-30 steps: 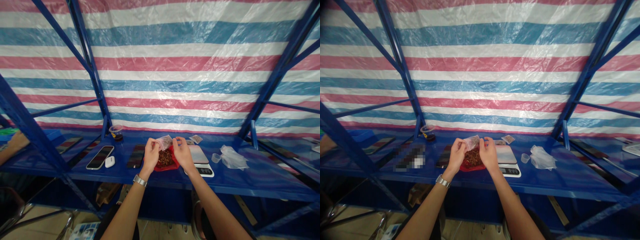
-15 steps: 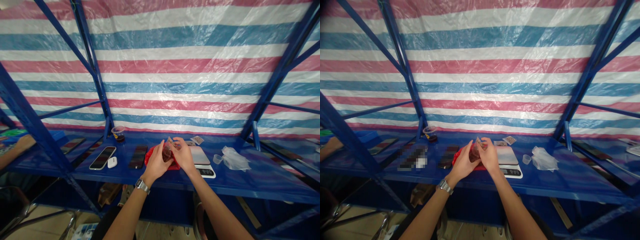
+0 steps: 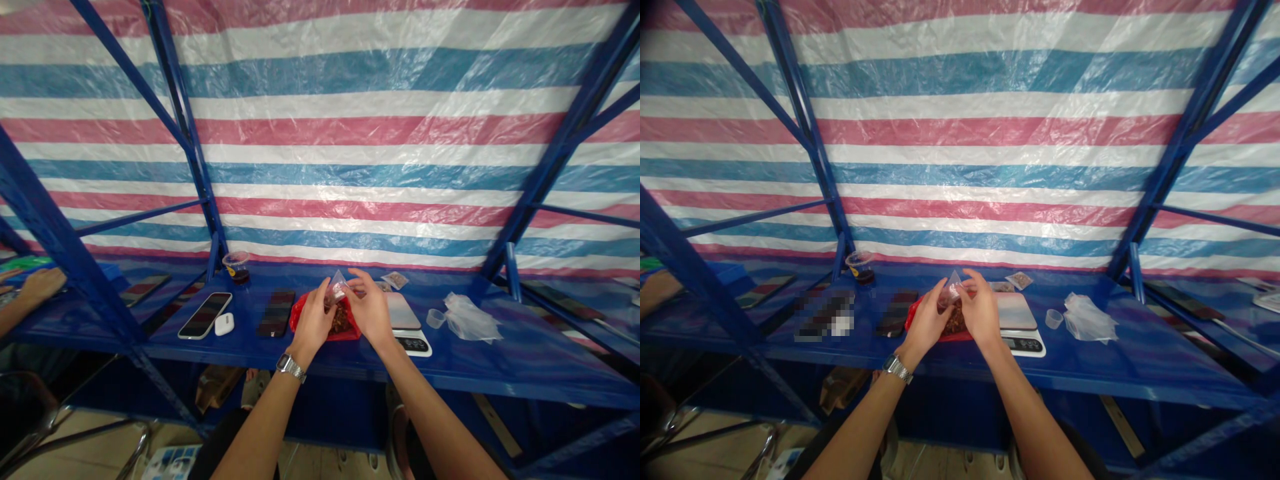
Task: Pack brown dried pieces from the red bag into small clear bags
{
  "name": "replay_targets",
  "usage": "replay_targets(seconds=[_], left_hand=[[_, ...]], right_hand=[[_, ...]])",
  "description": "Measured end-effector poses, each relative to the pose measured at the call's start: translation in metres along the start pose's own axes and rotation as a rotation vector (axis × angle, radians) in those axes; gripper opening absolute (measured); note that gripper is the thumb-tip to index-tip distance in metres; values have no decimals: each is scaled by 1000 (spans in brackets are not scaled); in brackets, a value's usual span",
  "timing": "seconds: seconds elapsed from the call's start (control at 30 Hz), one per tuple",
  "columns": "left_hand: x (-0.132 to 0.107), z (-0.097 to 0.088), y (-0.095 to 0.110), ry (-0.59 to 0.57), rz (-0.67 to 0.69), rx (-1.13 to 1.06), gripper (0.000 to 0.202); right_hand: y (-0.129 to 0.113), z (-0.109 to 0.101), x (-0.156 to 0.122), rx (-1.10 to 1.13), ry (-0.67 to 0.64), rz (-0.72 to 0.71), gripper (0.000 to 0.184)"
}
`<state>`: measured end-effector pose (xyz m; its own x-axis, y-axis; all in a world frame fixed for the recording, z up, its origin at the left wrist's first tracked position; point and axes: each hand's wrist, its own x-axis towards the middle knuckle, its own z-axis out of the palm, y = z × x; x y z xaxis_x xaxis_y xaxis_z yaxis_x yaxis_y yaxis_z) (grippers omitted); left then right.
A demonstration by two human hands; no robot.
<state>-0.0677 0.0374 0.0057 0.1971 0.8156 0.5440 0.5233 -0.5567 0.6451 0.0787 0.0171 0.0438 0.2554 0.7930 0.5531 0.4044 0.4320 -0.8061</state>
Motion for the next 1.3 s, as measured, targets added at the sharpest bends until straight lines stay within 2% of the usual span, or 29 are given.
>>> replay_targets(seconds=[0.2, 0.37, 0.57, 0.73, 0.8, 0.87, 1.0, 1.1, 1.13, 1.2, 1.3], left_hand=[[1, 0, 2, -8, -6, -60, 62], [2, -1, -2, -14, 3, -93, 61], [1, -3, -5, -13, 25, -61, 55], [0, -6, -2, 5, 119, 9, 57], [-1, -9, 1, 22, 157, 30, 60], [-1, -12, 4, 51, 186, 40, 60], [0, -21, 8, 96, 200, 90, 50], [-1, -28, 11, 104, 213, 128, 42], [-1, -30, 11, 107, 217, 141, 41], [-2, -33, 11, 112, 222, 167, 39], [-1, -36, 9, 126, 220, 202, 38]], right_hand=[[0, 4, -4, 21, -21, -108, 38], [-1, 7, -5, 16, -74, -83, 36], [2, 3, -5, -72, -74, -144, 36], [3, -8, -5, -192, -72, -204, 36], [6, -23, 1, -237, -7, -193, 36], [12, -49, 11, -290, 115, -164, 38], [42, -130, 27, -481, 462, -49, 45], [78, -192, 23, -728, 606, 177, 48], [90, -208, 18, -787, 610, 258, 49], [113, -231, 7, -898, 522, 354, 50], [135, -241, -7, -1046, 452, 318, 52]])
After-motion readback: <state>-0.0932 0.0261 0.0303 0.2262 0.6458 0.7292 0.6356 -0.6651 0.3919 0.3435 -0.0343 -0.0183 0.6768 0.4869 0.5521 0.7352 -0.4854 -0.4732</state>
